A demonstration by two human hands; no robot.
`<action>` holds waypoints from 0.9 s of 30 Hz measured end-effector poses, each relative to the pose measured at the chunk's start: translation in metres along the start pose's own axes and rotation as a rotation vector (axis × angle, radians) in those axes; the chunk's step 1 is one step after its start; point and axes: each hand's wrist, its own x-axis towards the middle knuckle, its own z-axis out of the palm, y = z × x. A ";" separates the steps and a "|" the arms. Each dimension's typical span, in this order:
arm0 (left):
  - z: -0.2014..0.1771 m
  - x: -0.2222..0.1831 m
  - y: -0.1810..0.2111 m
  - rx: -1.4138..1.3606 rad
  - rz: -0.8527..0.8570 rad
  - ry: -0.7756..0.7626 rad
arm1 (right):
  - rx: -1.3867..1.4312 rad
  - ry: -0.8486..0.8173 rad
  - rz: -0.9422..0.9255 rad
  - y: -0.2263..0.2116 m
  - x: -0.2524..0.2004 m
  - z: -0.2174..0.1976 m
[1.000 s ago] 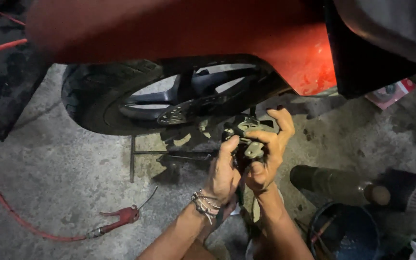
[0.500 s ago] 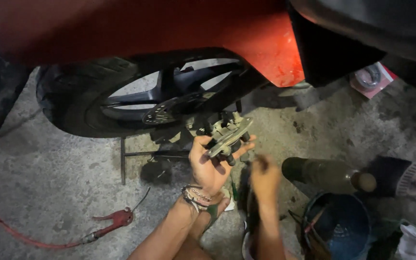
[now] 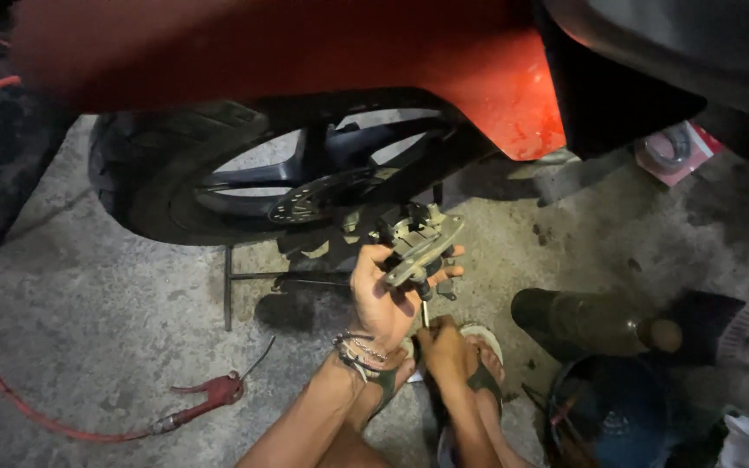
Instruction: Inspecting and adjusting a motorcycle brake caliper using a flathead screwdriver to manipulate the brake pads.
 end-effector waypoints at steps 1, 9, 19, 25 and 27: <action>0.001 0.000 0.001 -0.003 0.006 -0.002 | -0.004 0.002 -0.006 -0.001 -0.009 -0.020; -0.006 0.004 0.000 -0.089 0.132 0.077 | 0.385 0.183 -0.404 -0.003 -0.107 -0.232; -0.010 0.005 0.009 0.118 -0.015 0.136 | 0.072 0.255 -0.790 -0.068 -0.163 -0.283; -0.012 0.009 0.006 0.201 0.019 0.136 | -0.295 0.339 -0.809 -0.078 -0.162 -0.281; -0.027 0.019 -0.007 -0.082 0.116 0.294 | -0.400 0.444 -0.797 -0.079 -0.168 -0.282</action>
